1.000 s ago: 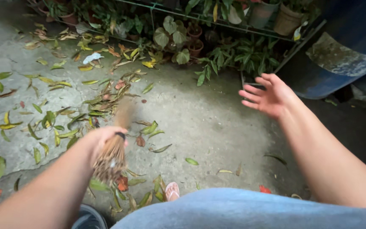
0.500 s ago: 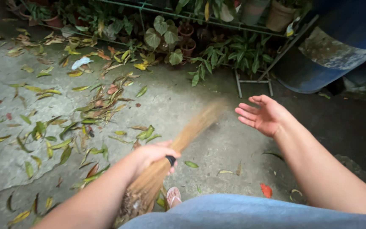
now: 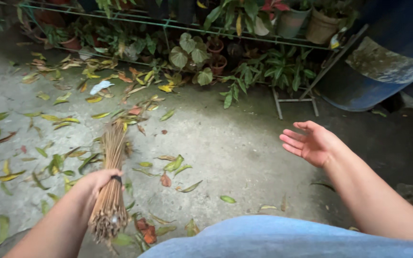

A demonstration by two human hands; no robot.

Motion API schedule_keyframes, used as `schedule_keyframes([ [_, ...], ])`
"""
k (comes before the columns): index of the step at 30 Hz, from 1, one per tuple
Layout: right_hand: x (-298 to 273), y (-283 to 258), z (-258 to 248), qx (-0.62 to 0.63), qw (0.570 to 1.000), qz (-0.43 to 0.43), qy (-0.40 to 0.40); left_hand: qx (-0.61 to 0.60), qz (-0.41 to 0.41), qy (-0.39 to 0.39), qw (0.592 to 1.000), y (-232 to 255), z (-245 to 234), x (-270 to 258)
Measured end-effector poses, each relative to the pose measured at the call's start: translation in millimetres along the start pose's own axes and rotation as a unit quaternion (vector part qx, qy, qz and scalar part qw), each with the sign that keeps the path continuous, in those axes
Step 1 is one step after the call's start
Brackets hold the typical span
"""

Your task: The person sweeps dry leaves on a concrete floor using a stick broom.

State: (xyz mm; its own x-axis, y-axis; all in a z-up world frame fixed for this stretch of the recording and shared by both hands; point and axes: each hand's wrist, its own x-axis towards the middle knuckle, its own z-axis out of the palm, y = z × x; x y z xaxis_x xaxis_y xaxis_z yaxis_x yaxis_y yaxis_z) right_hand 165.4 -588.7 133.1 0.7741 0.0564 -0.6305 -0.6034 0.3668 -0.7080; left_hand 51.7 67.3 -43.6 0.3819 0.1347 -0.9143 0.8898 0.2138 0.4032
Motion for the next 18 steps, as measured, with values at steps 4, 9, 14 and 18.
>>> schedule_keyframes([
  [4, 18.8, 2.2, 25.1, -0.022, 0.999, 0.019, -0.012, 0.060, 0.089, -0.072, 0.992, -7.9, 13.1, 22.7],
  [9, 46.3, -11.1, 65.9, -0.035, 0.996, 0.042, -0.066, 0.075, 0.133, -0.141, 0.978, -17.7, 165.1, -88.6],
  [14, 73.2, -35.9, 81.7, -0.039, 0.990, 0.060, -0.120, 0.039, 0.083, -0.215, 0.972, -20.9, 248.4, -121.1],
  [18, 89.1, -63.8, 57.3, -0.056, 0.989, 0.062, -0.125, -0.032, -0.029, -0.174, 0.984, -29.4, 226.3, -79.1],
])
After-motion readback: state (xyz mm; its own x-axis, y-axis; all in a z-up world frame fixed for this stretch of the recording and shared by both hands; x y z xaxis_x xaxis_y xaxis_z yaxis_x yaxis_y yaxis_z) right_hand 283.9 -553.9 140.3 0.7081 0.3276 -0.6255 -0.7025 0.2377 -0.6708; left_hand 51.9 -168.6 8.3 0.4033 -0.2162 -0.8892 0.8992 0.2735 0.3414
